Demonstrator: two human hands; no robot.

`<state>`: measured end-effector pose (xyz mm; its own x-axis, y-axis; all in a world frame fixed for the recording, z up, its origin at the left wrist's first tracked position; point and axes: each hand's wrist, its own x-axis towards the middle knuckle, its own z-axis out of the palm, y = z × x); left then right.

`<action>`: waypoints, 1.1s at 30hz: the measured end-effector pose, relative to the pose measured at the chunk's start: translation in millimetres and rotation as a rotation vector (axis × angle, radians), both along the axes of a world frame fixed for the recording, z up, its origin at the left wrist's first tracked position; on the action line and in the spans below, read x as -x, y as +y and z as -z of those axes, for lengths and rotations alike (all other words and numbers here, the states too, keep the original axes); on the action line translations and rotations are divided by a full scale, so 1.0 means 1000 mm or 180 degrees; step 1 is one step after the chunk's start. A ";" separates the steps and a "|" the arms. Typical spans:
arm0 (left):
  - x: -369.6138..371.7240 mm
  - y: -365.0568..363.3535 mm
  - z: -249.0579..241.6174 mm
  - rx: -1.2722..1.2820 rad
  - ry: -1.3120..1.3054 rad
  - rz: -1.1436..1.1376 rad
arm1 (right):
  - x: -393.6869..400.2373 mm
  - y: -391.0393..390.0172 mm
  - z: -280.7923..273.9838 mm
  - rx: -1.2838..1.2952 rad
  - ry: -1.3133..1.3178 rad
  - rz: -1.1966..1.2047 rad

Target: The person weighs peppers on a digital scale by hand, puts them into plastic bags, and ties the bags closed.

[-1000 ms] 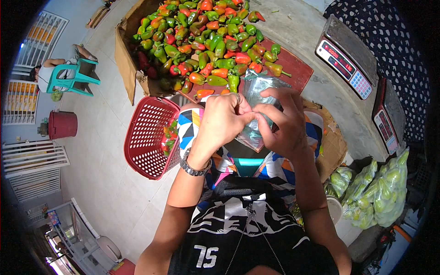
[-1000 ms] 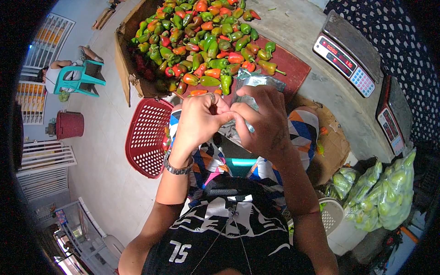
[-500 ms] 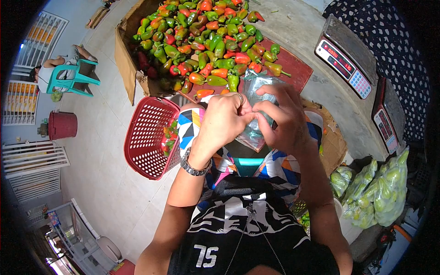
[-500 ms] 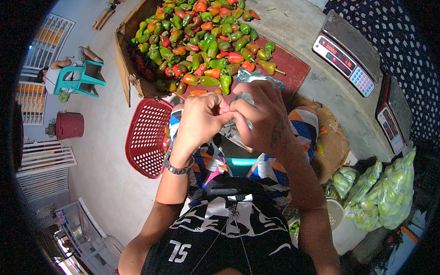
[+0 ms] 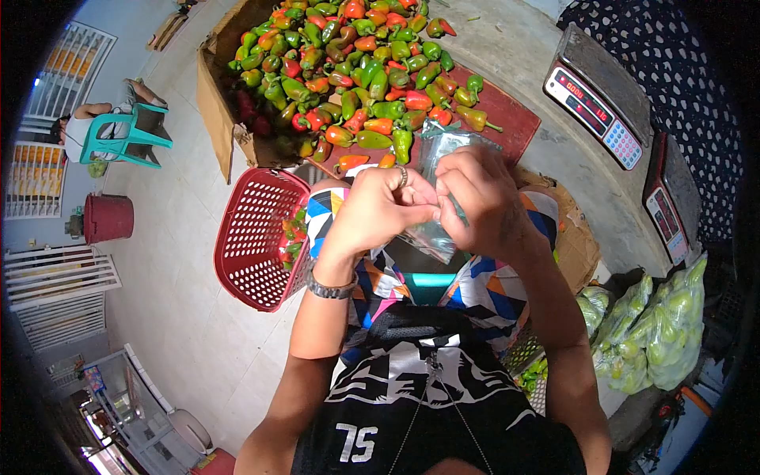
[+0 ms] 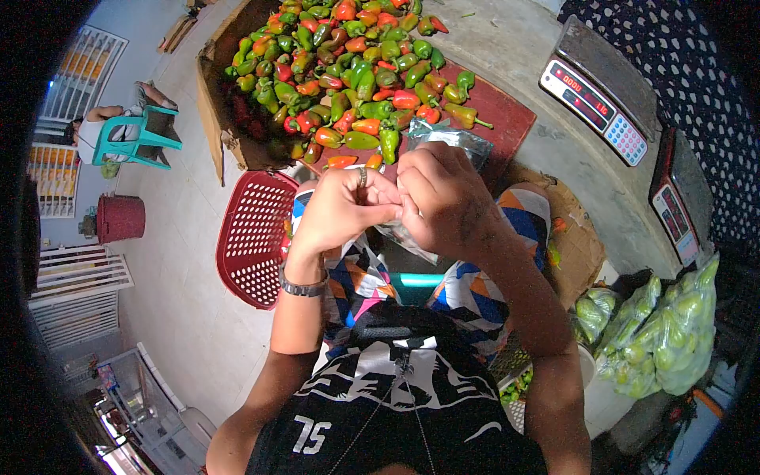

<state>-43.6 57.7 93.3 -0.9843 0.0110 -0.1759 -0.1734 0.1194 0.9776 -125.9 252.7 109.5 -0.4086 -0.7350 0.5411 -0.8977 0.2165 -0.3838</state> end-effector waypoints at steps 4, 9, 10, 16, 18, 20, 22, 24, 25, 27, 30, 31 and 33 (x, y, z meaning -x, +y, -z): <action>-0.004 -0.008 0.006 -0.1476 -0.0321 0.0127 | 0.000 0.002 0.006 -0.0047 0.0105 -0.0130; -0.005 -0.010 0.017 -0.1443 -0.0415 0.0162 | -0.003 0.004 0.009 -0.0076 0.0204 -0.0265; -0.005 -0.011 0.019 -0.1408 -0.0437 0.0165 | -0.003 0.004 0.011 -0.0068 0.0177 -0.0283; -0.004 -0.006 0.022 -0.0885 -0.0545 -0.0151 | -0.005 0.010 0.018 -0.0379 0.0224 -0.0518; -0.003 -0.004 0.028 -0.0634 -0.0436 -0.0300 | -0.008 0.015 0.017 -0.0723 0.0094 -0.0647; -0.002 -0.003 0.040 -0.0328 -0.0283 -0.0461 | -0.009 0.015 0.019 -0.0711 0.0116 -0.0780; -0.001 0.000 0.043 -0.0024 -0.0246 -0.0558 | -0.011 0.015 0.025 -0.0833 0.0027 -0.0829; 0.000 0.006 0.048 0.0091 -0.0209 -0.0630 | -0.013 0.015 0.037 -0.1089 -0.0174 -0.0786; 0.001 0.009 0.052 0.0057 -0.0188 -0.0661 | -0.014 0.014 0.040 -0.1087 -0.0203 -0.0682; 0.000 0.015 0.058 -0.0013 -0.0036 -0.0815 | -0.019 0.013 0.046 -0.1082 -0.0276 -0.0475; -0.002 0.025 0.058 -0.0174 0.0161 -0.1099 | -0.029 0.009 0.060 -0.0873 -0.0655 0.0073; -0.001 0.025 0.060 -0.0391 0.0253 -0.1170 | -0.031 0.007 0.063 -0.0796 -0.0780 0.0161; -0.001 0.027 0.066 -0.0827 0.0434 -0.1316 | -0.036 0.006 0.065 -0.0646 -0.1031 0.0331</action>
